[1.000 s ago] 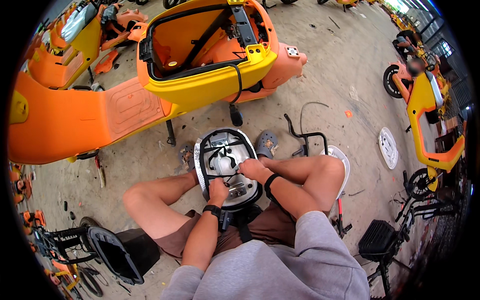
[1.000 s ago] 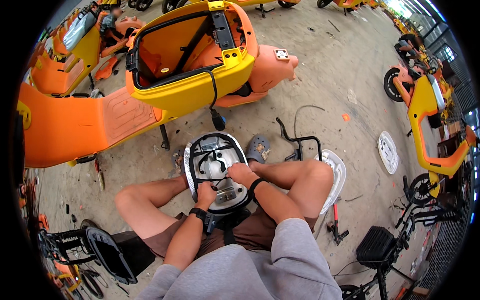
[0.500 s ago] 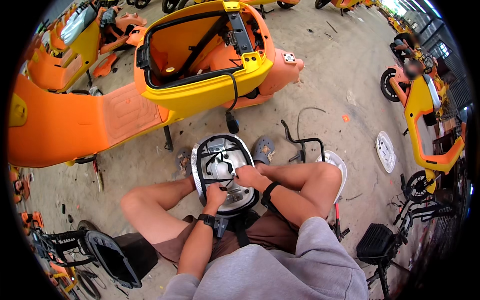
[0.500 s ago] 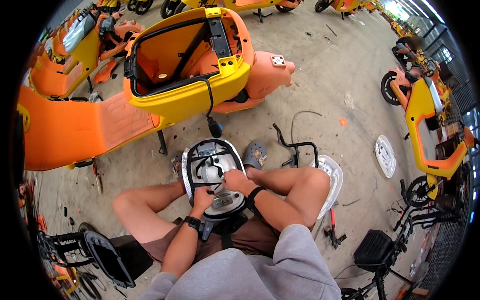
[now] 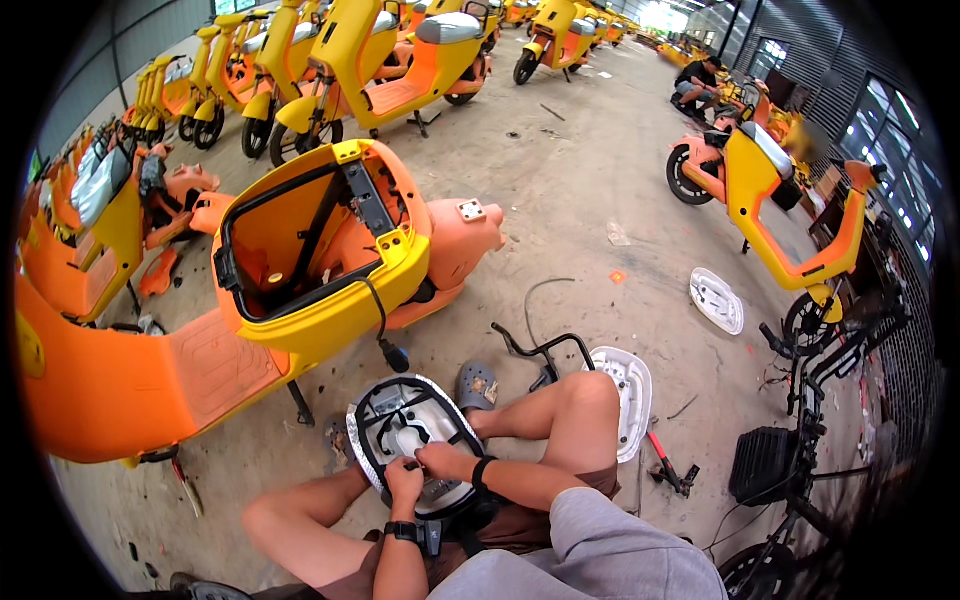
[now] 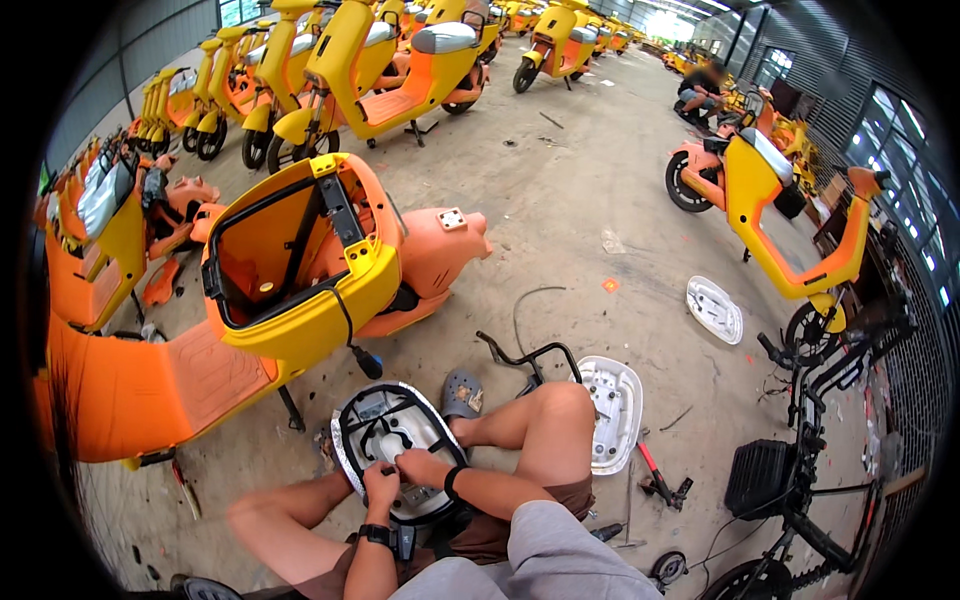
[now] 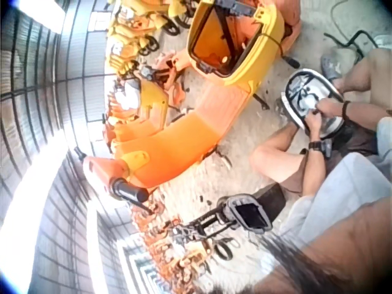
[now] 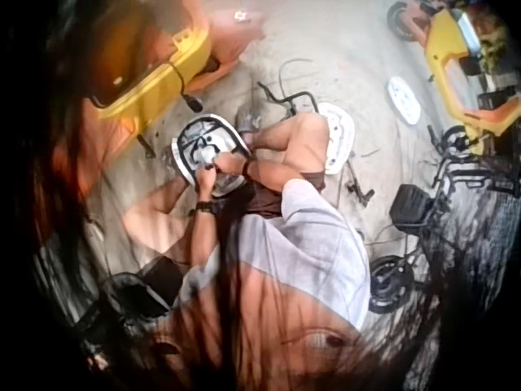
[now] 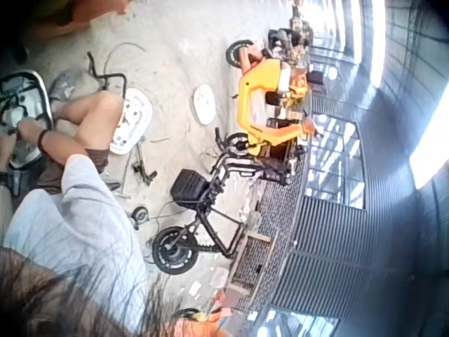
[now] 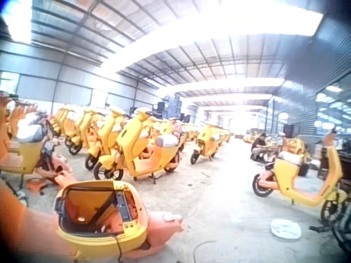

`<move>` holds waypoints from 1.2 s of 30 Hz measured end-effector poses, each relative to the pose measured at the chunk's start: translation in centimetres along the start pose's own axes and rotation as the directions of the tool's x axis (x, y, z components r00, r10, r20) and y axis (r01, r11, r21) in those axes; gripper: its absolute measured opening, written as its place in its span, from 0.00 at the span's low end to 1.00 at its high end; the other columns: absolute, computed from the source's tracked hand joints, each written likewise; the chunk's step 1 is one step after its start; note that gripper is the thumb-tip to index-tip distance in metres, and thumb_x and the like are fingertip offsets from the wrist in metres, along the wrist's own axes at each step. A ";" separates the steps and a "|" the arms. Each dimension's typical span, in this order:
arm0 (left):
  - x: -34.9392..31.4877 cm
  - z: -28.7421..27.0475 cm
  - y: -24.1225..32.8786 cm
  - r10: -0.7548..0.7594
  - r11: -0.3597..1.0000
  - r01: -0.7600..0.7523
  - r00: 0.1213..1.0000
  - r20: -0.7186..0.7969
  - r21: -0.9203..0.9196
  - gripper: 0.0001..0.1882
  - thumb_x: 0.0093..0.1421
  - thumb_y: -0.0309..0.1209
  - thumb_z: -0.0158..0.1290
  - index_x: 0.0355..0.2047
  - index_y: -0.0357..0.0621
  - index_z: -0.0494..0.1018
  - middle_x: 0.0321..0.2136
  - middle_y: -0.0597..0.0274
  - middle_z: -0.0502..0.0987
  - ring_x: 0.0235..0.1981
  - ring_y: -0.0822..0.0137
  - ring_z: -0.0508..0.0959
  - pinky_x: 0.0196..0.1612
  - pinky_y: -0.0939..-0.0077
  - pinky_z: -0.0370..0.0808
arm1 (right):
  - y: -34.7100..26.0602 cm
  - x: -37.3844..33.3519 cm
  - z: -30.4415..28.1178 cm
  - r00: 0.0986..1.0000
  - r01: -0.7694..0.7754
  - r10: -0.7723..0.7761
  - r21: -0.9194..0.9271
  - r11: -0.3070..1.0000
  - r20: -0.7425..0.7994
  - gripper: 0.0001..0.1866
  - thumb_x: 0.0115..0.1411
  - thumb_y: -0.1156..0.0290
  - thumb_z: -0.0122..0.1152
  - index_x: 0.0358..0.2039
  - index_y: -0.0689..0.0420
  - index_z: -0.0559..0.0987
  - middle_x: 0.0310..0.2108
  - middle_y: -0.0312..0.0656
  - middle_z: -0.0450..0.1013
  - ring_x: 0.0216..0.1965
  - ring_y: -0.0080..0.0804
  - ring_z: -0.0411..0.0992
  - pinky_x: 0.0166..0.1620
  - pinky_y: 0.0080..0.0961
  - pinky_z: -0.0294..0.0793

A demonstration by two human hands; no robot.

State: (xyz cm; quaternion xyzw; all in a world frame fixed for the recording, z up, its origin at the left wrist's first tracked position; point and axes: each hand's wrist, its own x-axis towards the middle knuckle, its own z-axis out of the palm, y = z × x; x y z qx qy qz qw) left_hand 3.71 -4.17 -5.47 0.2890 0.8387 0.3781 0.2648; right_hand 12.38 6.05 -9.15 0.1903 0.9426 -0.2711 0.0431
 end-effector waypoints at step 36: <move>-1.0 -0.5 2.8 -0.072 0.855 -0.226 0.839 -0.539 -0.467 0.25 0.53 0.25 0.55 0.48 0.35 0.56 0.48 0.47 0.64 0.47 0.57 0.69 0.49 0.68 0.70 | -1.0 0.7 1.2 0.938 -0.261 0.323 0.355 0.898 -0.127 0.18 0.57 0.56 0.50 0.26 0.57 0.79 0.26 0.53 0.74 0.31 0.53 0.73 0.36 0.46 0.71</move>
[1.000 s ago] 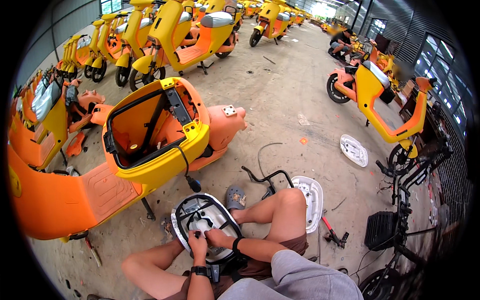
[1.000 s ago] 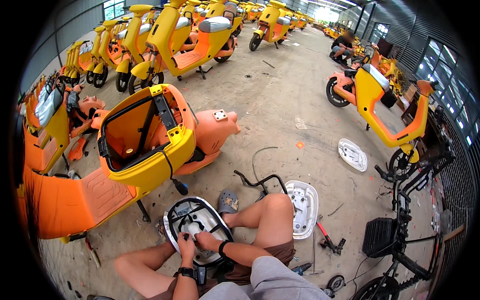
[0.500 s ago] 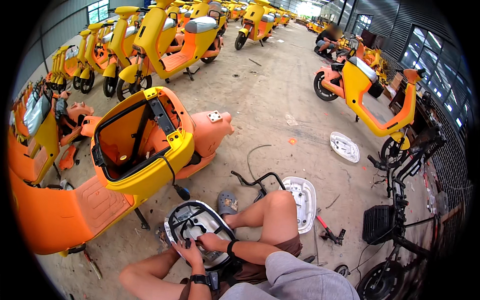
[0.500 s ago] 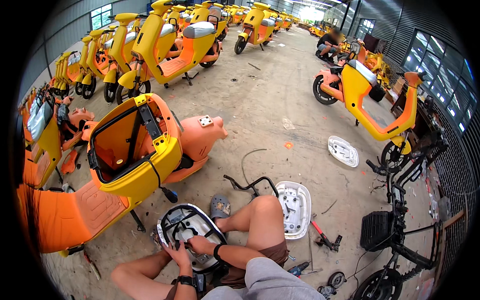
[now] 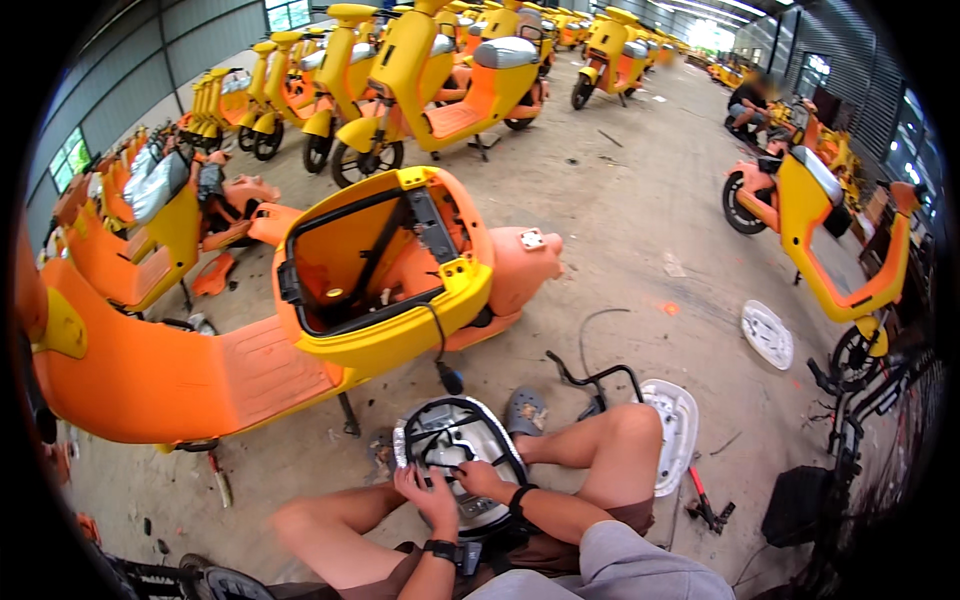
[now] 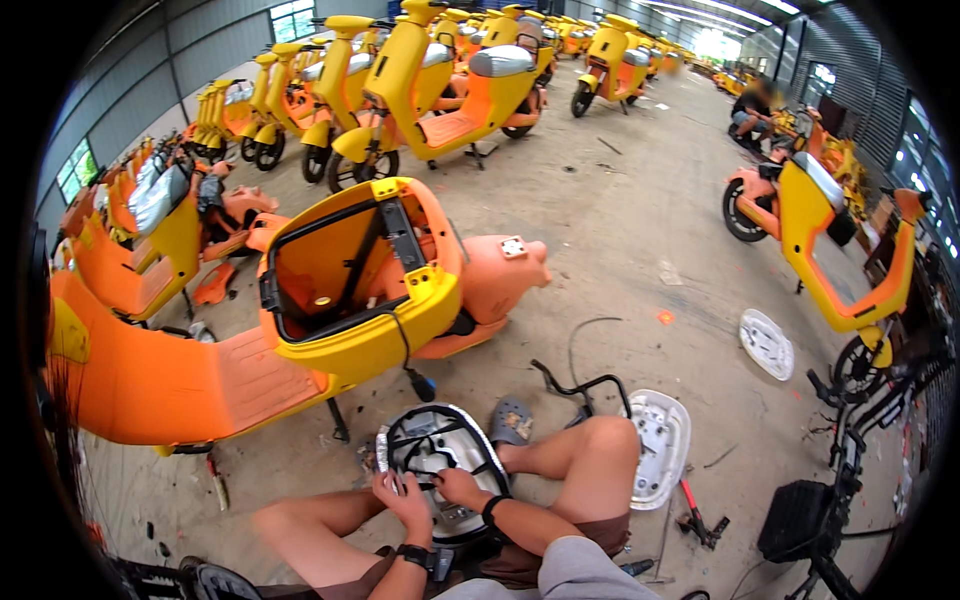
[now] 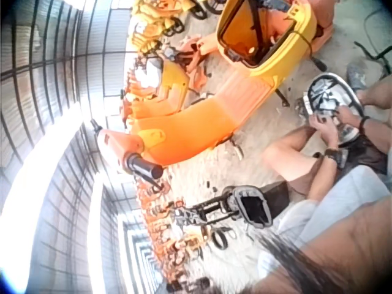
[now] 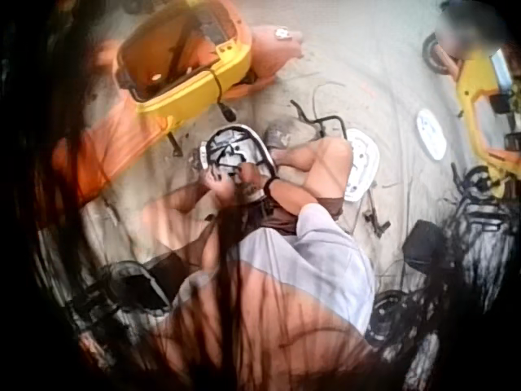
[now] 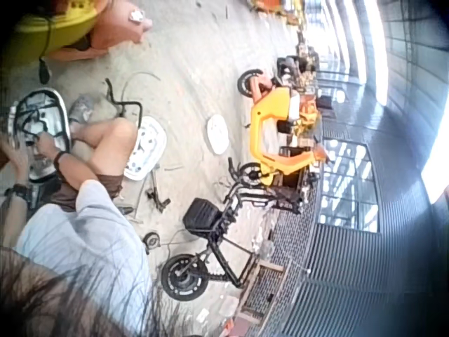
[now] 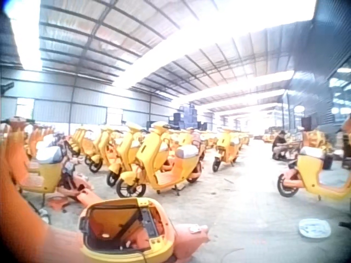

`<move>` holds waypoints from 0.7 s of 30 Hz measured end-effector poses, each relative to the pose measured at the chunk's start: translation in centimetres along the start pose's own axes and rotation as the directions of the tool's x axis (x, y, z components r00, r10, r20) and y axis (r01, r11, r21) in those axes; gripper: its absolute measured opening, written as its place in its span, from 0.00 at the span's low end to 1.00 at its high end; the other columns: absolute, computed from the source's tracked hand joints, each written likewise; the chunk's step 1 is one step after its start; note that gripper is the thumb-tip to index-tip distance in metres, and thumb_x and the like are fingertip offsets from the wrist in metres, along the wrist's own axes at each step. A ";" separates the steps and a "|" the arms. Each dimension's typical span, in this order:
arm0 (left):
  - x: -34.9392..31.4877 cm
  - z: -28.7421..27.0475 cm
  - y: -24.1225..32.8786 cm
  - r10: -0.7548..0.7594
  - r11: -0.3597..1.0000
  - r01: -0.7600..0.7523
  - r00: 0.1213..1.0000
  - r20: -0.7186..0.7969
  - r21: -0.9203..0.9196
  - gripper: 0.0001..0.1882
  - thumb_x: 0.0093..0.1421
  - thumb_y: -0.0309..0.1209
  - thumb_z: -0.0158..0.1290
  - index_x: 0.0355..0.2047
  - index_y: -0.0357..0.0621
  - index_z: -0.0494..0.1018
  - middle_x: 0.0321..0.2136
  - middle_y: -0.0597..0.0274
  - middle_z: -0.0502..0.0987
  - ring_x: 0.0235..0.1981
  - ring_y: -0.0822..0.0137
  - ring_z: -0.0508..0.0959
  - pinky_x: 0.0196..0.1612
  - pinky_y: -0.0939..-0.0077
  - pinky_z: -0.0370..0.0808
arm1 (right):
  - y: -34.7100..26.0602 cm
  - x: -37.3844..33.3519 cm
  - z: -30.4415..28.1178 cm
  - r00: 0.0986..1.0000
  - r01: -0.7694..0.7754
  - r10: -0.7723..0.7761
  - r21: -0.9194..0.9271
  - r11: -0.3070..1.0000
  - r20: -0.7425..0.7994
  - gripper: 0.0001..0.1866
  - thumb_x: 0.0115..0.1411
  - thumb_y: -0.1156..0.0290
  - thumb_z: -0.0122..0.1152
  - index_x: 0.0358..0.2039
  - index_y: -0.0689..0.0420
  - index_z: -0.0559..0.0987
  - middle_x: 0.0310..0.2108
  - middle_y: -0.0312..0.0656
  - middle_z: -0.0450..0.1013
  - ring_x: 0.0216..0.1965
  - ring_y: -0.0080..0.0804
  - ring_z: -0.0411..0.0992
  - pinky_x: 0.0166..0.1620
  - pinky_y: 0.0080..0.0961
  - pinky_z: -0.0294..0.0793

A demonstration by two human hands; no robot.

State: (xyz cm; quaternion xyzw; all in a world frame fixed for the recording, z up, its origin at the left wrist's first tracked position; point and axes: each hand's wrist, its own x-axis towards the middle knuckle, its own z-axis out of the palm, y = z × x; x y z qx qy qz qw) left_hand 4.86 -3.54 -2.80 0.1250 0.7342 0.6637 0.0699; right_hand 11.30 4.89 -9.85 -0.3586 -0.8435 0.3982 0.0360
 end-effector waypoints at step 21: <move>0.5 0.6 -5.8 0.126 0.902 -0.267 0.914 0.385 0.339 0.13 0.52 0.35 0.56 0.28 0.34 0.77 0.31 0.47 0.76 0.31 0.49 0.75 0.39 0.62 0.70 | 0.2 -0.3 -0.5 0.987 0.145 -0.138 -0.082 0.986 0.079 0.11 0.52 0.64 0.52 0.26 0.59 0.77 0.26 0.53 0.74 0.30 0.54 0.72 0.35 0.46 0.72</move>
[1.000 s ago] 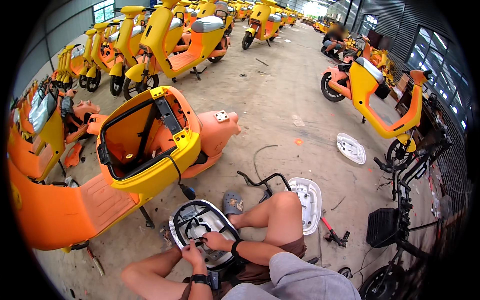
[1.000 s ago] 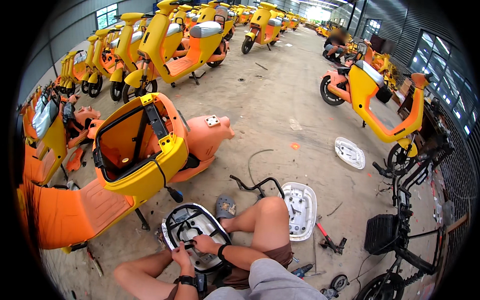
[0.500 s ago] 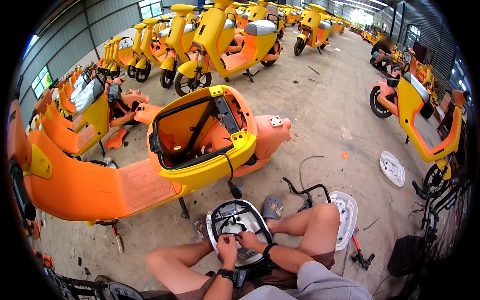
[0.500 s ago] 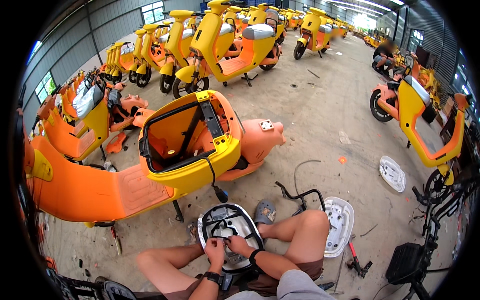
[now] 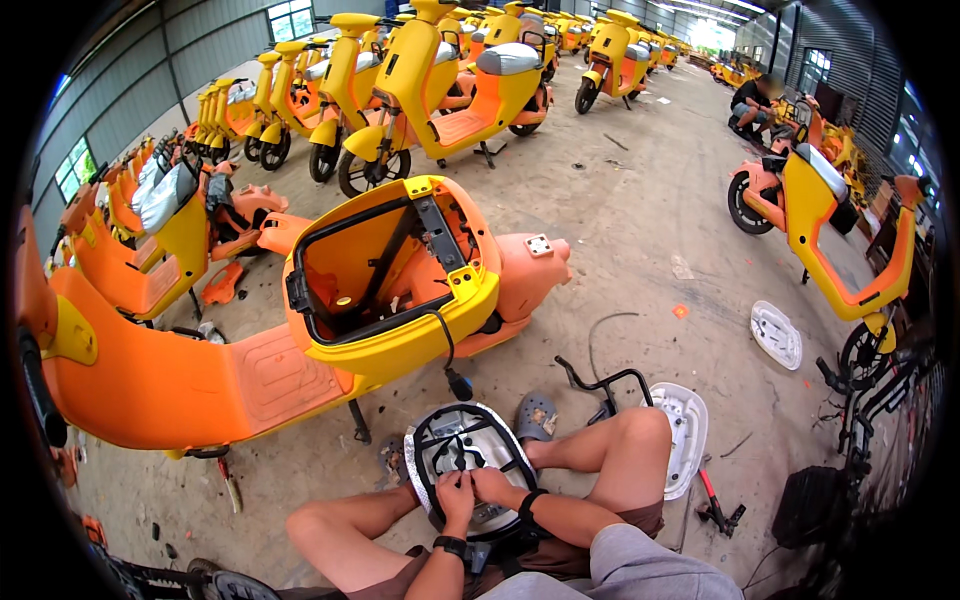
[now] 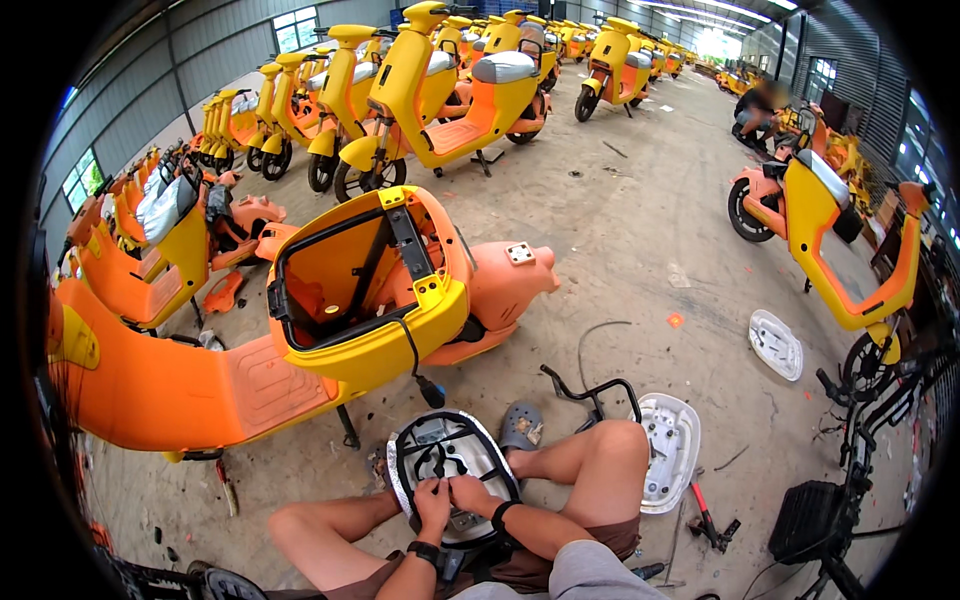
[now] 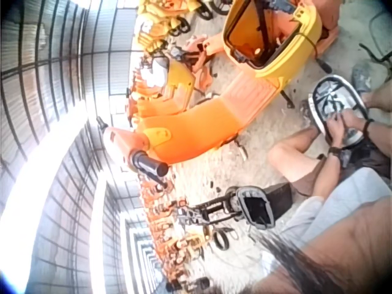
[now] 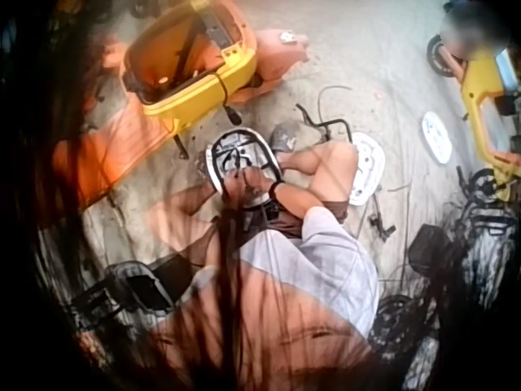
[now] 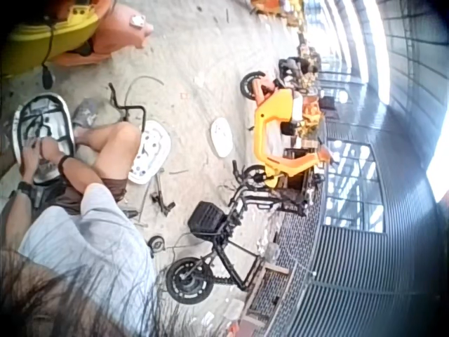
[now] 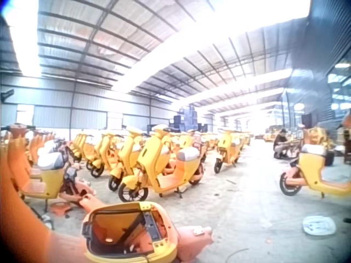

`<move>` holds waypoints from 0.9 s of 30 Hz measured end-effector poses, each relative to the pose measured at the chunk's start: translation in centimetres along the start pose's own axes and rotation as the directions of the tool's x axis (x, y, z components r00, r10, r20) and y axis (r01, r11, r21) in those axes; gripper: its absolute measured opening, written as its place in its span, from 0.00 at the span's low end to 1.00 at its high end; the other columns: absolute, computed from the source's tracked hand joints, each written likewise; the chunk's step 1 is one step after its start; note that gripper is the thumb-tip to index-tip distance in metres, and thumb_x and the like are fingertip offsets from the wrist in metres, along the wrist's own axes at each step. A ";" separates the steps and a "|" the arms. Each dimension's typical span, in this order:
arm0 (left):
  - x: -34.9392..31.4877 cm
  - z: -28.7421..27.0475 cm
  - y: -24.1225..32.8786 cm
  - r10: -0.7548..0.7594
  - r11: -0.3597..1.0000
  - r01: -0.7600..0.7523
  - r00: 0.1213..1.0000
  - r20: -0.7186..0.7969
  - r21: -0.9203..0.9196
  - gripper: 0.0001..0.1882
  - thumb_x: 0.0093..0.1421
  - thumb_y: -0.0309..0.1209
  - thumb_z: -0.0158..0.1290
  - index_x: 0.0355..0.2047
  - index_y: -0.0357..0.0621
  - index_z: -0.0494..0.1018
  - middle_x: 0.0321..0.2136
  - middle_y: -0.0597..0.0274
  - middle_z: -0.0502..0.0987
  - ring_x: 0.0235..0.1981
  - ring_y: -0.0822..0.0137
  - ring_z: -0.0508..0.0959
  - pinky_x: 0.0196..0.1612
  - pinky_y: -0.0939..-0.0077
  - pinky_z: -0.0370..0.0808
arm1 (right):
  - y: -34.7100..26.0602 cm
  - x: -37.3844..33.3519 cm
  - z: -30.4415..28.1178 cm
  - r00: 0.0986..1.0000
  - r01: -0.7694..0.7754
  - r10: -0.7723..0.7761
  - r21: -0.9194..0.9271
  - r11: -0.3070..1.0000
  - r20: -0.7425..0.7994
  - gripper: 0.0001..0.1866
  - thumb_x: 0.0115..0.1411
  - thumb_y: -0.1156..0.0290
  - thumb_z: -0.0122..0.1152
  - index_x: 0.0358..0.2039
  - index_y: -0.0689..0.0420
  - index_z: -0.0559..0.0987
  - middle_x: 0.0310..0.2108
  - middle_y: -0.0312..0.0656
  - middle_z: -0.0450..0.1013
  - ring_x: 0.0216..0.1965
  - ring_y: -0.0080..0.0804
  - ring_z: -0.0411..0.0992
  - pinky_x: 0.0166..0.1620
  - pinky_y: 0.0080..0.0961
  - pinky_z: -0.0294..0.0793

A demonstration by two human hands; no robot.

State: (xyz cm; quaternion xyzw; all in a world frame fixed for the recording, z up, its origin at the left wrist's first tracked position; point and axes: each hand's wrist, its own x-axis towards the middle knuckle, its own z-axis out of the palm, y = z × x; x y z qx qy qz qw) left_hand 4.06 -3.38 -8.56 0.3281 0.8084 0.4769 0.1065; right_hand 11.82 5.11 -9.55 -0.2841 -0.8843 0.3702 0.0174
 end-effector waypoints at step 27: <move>2.3 0.3 -11.4 -0.778 0.406 0.402 0.624 -0.080 -0.821 0.06 0.60 0.28 0.40 0.25 0.46 0.63 0.12 0.66 0.59 0.11 0.68 0.59 0.12 0.68 0.58 | 3.0 0.6 -4.7 0.979 0.171 -0.150 -0.151 0.974 0.140 0.22 0.59 0.51 0.49 0.26 0.59 0.77 0.24 0.55 0.73 0.31 0.55 0.72 0.36 0.47 0.70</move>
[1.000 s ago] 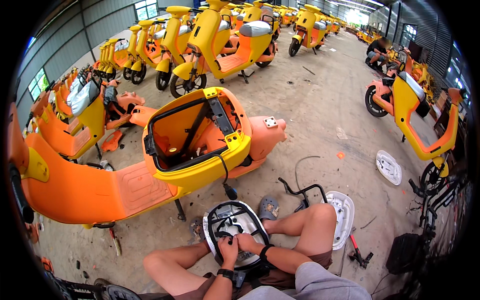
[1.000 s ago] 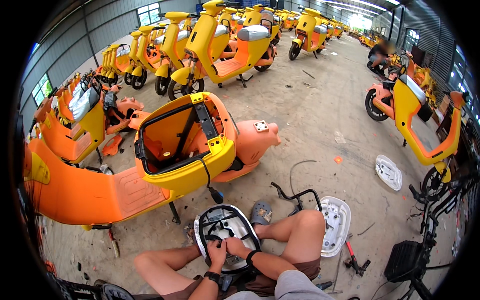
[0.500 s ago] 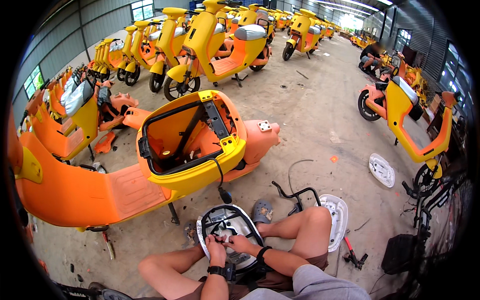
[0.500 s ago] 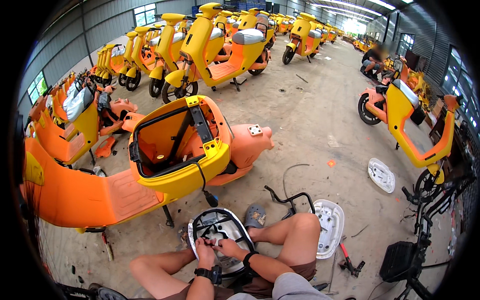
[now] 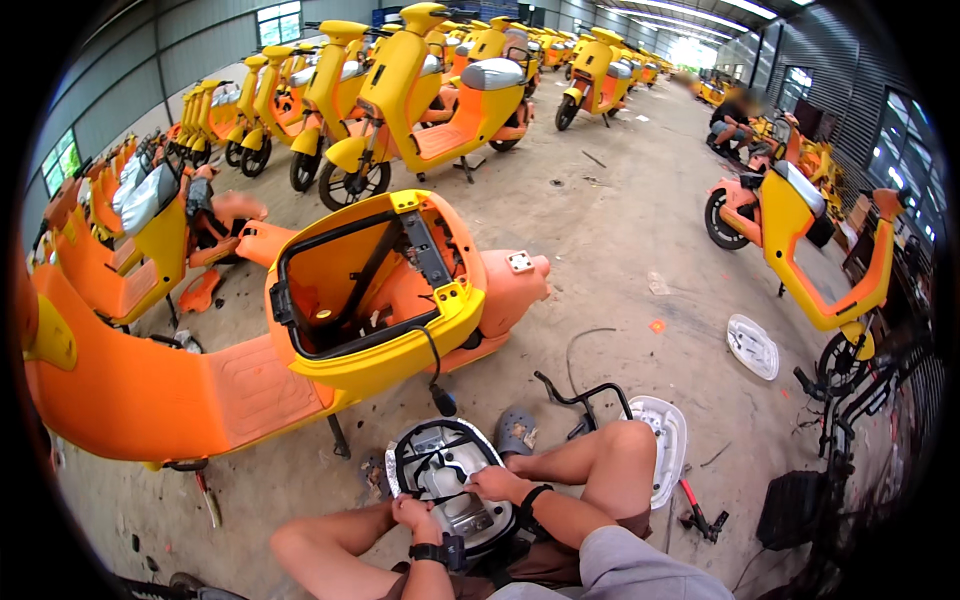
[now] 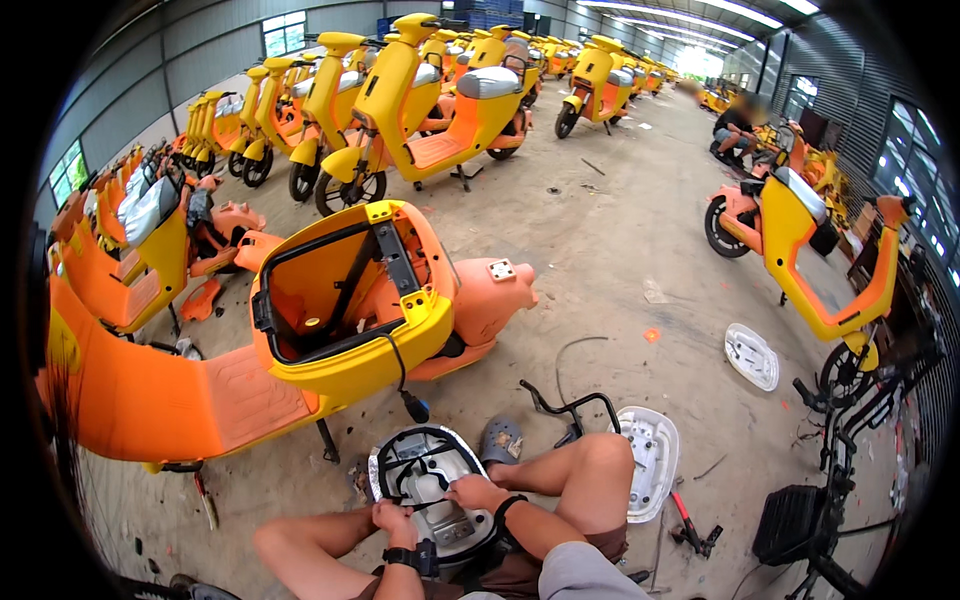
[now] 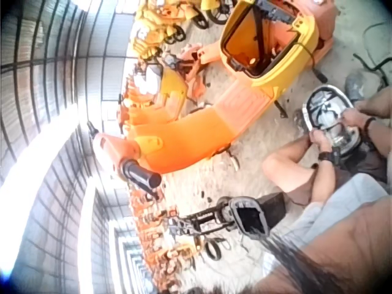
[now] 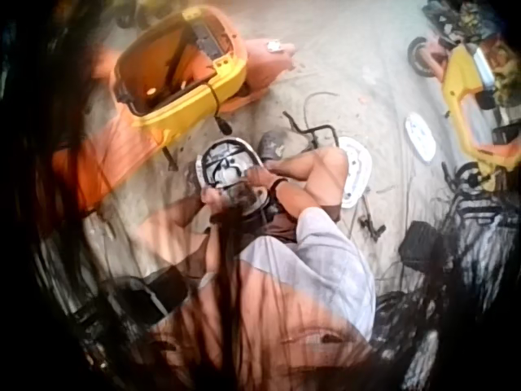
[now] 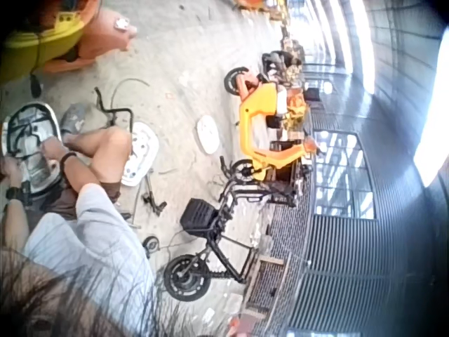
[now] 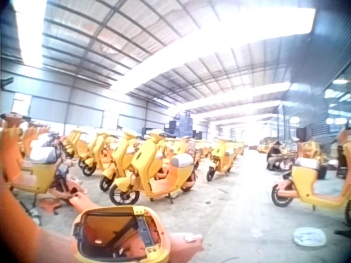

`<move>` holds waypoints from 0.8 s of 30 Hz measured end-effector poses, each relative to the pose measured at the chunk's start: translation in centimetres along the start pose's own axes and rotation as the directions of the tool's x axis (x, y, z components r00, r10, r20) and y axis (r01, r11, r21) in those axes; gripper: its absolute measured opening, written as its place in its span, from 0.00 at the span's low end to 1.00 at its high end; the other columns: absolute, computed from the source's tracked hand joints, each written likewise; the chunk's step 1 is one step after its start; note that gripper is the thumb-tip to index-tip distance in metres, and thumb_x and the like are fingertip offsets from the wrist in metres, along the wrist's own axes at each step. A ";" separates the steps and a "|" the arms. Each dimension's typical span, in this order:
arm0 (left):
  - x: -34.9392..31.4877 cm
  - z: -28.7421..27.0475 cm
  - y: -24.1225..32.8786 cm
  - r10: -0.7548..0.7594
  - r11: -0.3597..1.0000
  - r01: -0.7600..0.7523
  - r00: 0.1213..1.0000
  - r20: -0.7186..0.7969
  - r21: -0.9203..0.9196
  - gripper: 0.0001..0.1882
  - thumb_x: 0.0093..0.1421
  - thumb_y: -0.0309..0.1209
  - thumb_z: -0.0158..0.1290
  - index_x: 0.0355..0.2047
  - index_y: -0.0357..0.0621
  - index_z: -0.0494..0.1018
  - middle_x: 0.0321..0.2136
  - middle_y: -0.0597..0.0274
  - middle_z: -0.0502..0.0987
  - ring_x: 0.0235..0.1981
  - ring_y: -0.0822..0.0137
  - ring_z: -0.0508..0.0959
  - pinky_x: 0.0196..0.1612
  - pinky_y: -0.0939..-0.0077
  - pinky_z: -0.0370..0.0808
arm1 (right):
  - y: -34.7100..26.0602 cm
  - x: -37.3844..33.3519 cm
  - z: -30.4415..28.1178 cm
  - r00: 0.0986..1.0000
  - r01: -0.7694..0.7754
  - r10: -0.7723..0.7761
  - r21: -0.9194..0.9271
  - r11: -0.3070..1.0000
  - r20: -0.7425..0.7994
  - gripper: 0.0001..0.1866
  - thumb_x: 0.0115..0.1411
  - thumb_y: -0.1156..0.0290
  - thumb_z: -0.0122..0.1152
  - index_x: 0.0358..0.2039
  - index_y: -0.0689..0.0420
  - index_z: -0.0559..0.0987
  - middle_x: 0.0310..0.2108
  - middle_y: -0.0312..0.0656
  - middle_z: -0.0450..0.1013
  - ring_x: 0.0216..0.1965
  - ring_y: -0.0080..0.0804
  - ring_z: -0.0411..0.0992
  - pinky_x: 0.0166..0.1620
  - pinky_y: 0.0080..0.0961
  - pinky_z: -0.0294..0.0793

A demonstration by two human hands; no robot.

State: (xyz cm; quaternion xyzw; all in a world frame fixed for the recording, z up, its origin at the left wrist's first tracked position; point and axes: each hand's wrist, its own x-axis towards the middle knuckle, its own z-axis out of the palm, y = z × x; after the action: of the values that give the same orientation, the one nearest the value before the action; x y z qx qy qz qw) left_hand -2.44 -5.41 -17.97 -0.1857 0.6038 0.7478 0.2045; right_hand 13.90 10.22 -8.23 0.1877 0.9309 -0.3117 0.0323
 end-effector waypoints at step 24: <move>-6.2 3.5 2.3 0.193 0.902 -0.306 0.917 0.350 0.305 0.11 0.64 0.32 0.42 0.27 0.40 0.64 0.13 0.67 0.60 0.10 0.74 0.59 0.10 0.78 0.57 | -1.9 1.1 3.1 0.894 -0.343 0.442 0.745 0.572 0.072 0.21 0.51 0.54 0.63 0.18 0.61 0.75 0.12 0.39 0.68 0.15 0.26 0.69 0.22 0.26 0.68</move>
State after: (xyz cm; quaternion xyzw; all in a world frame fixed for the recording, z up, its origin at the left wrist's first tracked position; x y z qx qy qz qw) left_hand 1.47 -2.90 -12.17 0.0543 0.7070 0.6671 0.2286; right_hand 11.97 7.37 -9.86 0.4046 0.6570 -0.6351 -0.0352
